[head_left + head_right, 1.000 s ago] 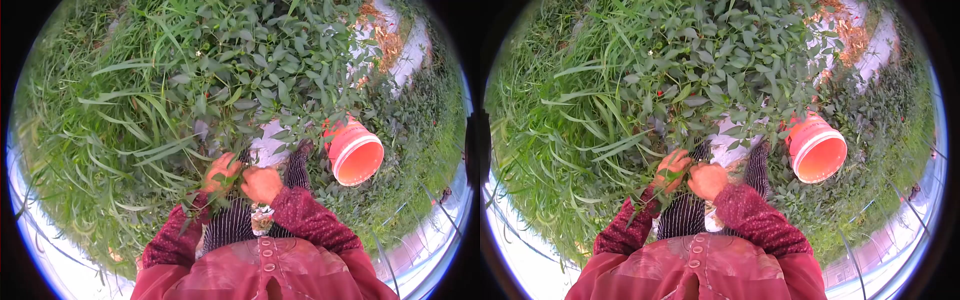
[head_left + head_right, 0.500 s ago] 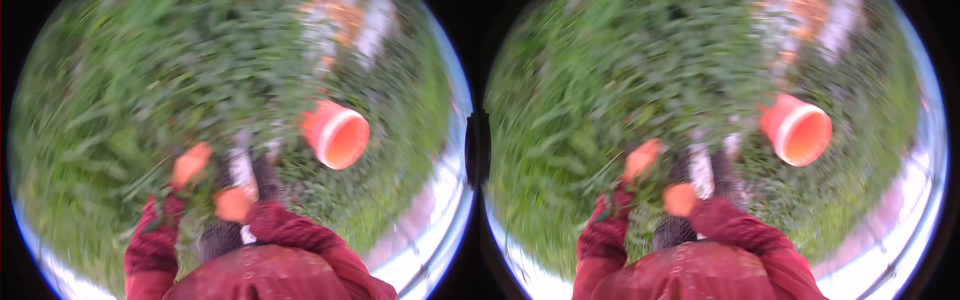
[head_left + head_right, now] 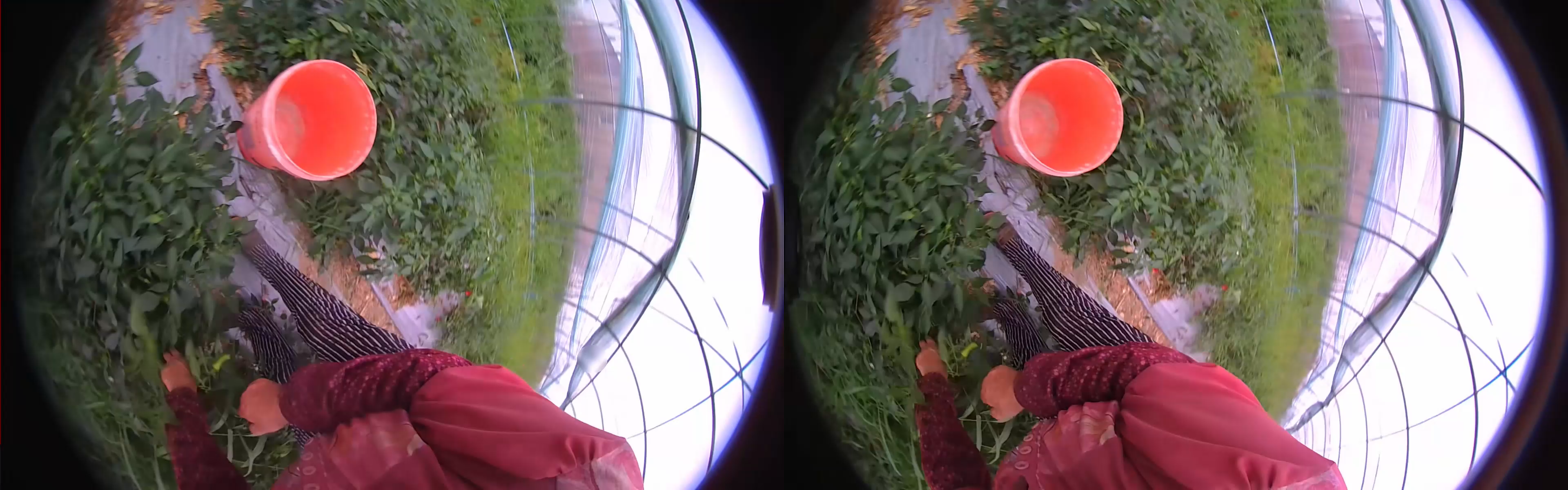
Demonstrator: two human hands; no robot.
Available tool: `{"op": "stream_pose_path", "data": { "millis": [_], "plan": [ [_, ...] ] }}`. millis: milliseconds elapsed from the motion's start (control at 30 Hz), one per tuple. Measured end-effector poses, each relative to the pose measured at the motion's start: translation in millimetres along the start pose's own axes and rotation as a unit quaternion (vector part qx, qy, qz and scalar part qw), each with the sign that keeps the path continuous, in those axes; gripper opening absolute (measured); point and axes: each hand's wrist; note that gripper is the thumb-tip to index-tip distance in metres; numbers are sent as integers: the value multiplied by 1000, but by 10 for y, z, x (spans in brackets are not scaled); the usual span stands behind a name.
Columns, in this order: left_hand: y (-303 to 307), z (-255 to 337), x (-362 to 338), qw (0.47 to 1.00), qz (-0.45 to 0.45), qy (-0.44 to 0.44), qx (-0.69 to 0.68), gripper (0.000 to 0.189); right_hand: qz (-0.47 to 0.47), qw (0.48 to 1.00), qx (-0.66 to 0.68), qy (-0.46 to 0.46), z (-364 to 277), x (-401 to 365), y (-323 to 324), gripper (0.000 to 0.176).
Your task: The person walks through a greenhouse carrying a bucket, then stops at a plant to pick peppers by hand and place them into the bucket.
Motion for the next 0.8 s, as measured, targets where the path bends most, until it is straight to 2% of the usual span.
{"op": "stream_pose_path", "data": {
  "millis": [67,100,133,167,200,233,267,300,333,367,400,433,467,500,533,567,600,633,667,700,733,800],
  "plan": [
    [335,-59,-40,988,-115,61,-77,24,26,995,94,-39,193,-61,89,34],
    [425,-97,-65,989,-122,52,-59,24,71,985,152,-39,431,-105,49,32],
    [476,-123,-53,995,-96,-26,-33,24,117,971,206,-42,650,-136,34,30],
    [535,-112,-20,992,-68,-103,-9,23,88,881,459,-76,759,-395,256,22],
    [546,-142,0,990,-39,-95,-98,25,158,807,568,-33,1088,-542,174,15],
    [661,-112,15,989,-40,-108,-90,25,218,784,576,-81,1271,-870,299,15],
    [792,-89,0,987,-97,-76,-106,27,281,761,572,-121,1582,-1183,281,19],
    [896,-50,-2,980,-154,-42,-121,30,404,820,388,-120,2058,-1506,30,26],
    [615,-162,86,986,-87,-82,-118,41,395,713,503,-287,2175,-2001,89,31],
    [27,-560,236,986,-89,-91,-110,41,415,721,432,-349,2616,-2445,-242,31],
    [-391,-806,350,980,-79,-112,-144,43,474,562,529,-424,2523,-2863,-219,33],
    [-659,-1007,431,973,-70,-132,-178,45,487,574,465,-466,2672,-3311,-476,36],
    [-45,-754,269,868,-297,52,-395,49,518,514,466,-500,2744,-3691,-703,41],
    [58,-781,321,872,-294,49,-389,49,547,436,468,-540,2653,-3942,-761,43],
    [116,-796,381,761,-416,148,-476,47,558,417,431,-574,2624,-4171,-925,44],
    [162,-808,432,616,-520,242,-540,46,566,395,393,-608,2593,-4329,-1132,45],
    [224,-777,401,620,-521,241,-534,46,566,388,396,-610,2557,-4413,-1305,45],
    [308,-689,280,749,-448,120,-473,53,545,391,416,-615,2533,-4471,-1457,46],
    [361,-611,164,847,-358,-8,-393,62,523,393,434,-619,2492,-4487,-1565,48],
    [417,-559,110,910,-253,-135,-299,71,505,406,455,-611,2450,-4405,-1613,48],
    [295,-607,174,912,-253,-134,-296,71,486,421,476,-600,2430,-4240,-1608,48],
    [-55,-777,326,928,-183,-12,-324,60,443,477,502,-569,2438,-3794,-1508,47]
  ]
}}
Point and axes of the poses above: each hand's wrist, its own x-axis towards the middle knuckle, its own y-axis out of the back of the hand, z = x × y, and after that the axes turned 11 degrees about -z, right-handed
